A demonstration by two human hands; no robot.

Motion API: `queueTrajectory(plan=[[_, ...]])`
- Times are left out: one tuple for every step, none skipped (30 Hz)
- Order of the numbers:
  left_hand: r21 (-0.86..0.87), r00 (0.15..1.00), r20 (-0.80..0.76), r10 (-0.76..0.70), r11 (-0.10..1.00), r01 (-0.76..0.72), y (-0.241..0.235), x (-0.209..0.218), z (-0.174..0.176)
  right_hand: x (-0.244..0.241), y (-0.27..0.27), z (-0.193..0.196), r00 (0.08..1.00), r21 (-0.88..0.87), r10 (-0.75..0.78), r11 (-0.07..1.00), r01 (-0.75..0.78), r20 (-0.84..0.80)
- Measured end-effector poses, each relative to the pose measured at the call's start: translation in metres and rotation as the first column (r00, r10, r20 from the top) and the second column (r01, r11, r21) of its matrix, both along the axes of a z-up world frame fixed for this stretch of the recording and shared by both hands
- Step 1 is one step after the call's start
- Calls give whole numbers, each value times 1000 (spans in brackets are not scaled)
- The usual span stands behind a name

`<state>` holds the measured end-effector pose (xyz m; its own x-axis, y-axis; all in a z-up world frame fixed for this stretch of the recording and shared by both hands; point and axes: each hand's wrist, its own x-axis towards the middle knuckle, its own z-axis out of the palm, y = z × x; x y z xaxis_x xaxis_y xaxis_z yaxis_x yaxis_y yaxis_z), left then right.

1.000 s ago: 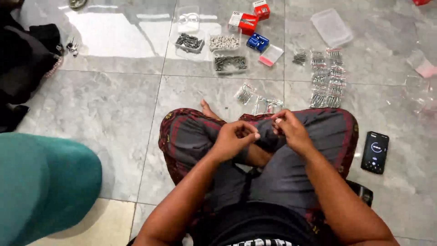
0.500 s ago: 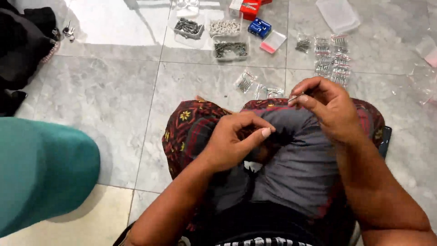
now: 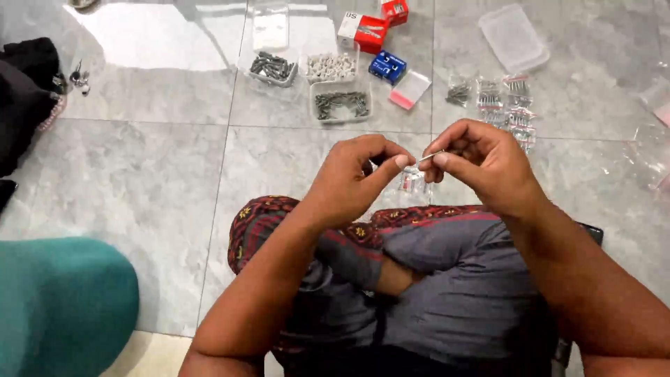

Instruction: The person is sitting on the floor, picking up small metal screws or bolts and placing them into small resealable plastic bags for packaging.

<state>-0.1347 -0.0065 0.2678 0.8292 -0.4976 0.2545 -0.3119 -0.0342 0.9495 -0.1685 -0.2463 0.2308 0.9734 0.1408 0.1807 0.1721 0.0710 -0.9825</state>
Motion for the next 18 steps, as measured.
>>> queueTrajectory(plan=[[-2, 1000, -1, -4, 1000, 4, -5, 13, -4, 10, -1, 4, 1000, -2, -4, 1000, 4, -1], [-8, 1000, 0, -17, 1000, 17, -9, 26, -8, 20, -1, 8, 1000, -36, -27, 999, 27, -4], [-11, 999, 2, -32, 999, 32, -16, 41, -12, 32, -4, 12, 999, -67, -53, 996, 52, -6], [-11, 999, 2, -37, 999, 37, -21, 54, -15, 46, -10, 3, 998, -67, -57, 996, 57, -6], [-25, 999, -12, -52, 998, 52, -25, 64, -20, 57, -15, -6, 997, -105, -81, 991, 80, -7], [-38, 997, -27, -68, 997, 67, -29, 74, -25, 67, -20, -16, 994, -143, -105, 984, 103, -8], [-41, 997, -33, -75, 996, 73, -31, 82, -32, 75, -23, -29, 994, -146, -112, 983, 109, -14], [-38, 996, -45, -74, 997, 72, -33, 90, -39, 82, -26, -42, 993, -160, -116, 981, 110, -27], [-33, 996, -61, -71, 997, 69, -34, 97, -48, 87, -28, -57, 992, -174, -119, 979, 110, -44], [-36, 995, -70, -77, 997, 75, -36, 103, -63, 90, -26, -62, 991, -177, -125, 978, 114, -53], [-37, 992, -114, -54, 998, 50, -37, 106, -78, 92, -24, -67, 989, -271, -129, 957, 105, -73], [-38, 987, -158, -31, 999, 26, -37, 109, -92, 93, -21, -73, 987, -363, -134, 927, 92, -92], [-35, 984, -175, -26, 999, 20, -37, 110, -104, 93, -18, -81, 986, -361, -128, 929, 81, -110], [-42, 978, -207, -15, 999, 7, -36, 110, -115, 92, -15, -88, 982, -358, -126, 931, 67, -143], [-48, 973, -231, -17, 999, 5, -37, 112, -125, 92, -13, -93, 976, -354, -135, 933, 68, -169], [-45, 970, -242, -22, 999, 12, -37, 114, -125, 93, -10, -103, 974, -352, -141, 933, 70, -179], [-27, 975, -220, -26, 999, 20, -38, 115, -124, 95, -9, -111, 964, -269, -140, 960, 77, -225], [-8, 980, -199, -30, 1000, 29, -39, 115, -124, 96, -8, -120, 953, -184, -135, 979, 87, -270]])
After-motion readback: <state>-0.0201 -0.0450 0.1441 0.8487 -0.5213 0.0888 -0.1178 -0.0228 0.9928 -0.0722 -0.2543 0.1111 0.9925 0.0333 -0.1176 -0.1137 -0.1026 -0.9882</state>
